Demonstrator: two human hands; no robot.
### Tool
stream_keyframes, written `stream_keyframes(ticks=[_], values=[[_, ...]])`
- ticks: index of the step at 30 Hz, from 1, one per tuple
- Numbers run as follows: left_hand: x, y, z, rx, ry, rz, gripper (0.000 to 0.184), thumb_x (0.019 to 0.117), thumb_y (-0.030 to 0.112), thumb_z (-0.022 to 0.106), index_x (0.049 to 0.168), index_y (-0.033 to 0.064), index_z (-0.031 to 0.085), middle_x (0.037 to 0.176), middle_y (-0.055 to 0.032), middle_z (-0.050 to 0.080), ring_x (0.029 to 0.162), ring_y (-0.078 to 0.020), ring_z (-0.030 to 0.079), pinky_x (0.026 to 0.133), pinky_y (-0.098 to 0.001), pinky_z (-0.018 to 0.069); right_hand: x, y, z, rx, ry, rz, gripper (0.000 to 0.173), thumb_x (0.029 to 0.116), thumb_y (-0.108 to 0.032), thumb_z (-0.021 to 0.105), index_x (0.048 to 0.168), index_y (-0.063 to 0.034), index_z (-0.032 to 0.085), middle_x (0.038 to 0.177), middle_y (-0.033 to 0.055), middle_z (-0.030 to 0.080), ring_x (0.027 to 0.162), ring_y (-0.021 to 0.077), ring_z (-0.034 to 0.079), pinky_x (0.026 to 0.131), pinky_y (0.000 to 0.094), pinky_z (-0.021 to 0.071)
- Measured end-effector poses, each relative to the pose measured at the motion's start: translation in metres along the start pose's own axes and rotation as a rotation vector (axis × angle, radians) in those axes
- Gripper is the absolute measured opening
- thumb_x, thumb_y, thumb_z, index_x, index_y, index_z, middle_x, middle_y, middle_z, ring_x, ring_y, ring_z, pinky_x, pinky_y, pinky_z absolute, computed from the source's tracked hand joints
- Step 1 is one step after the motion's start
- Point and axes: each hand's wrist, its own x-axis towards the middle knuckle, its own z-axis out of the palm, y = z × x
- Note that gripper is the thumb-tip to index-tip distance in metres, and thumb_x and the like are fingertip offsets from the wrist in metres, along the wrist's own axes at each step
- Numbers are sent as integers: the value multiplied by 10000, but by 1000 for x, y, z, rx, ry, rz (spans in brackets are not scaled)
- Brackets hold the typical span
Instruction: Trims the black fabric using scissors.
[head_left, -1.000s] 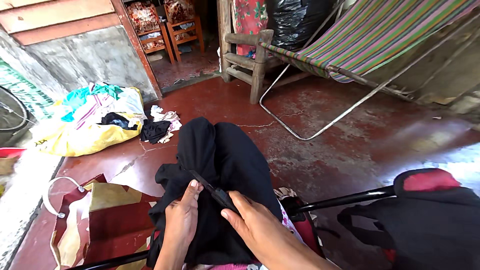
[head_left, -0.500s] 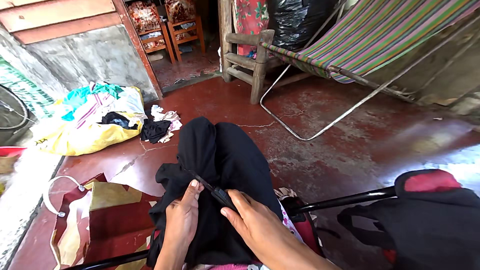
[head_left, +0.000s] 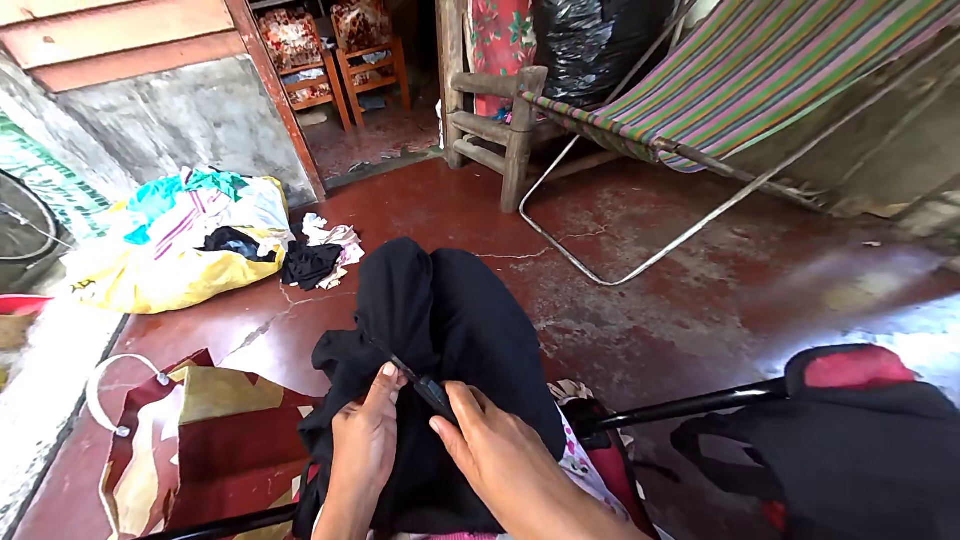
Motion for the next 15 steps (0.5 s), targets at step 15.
stream_keyframes(ticks=[15], values=[[-3, -1, -1, 23, 4, 6, 61, 922, -125, 586, 947, -102, 636, 854, -162, 737, 812, -211, 737, 864, -336, 604, -9, -2, -1, -44, 3, 0, 326, 1018, -294, 561, 1169, -12, 618, 867, 144, 679, 623, 274, 696, 514, 401, 574]])
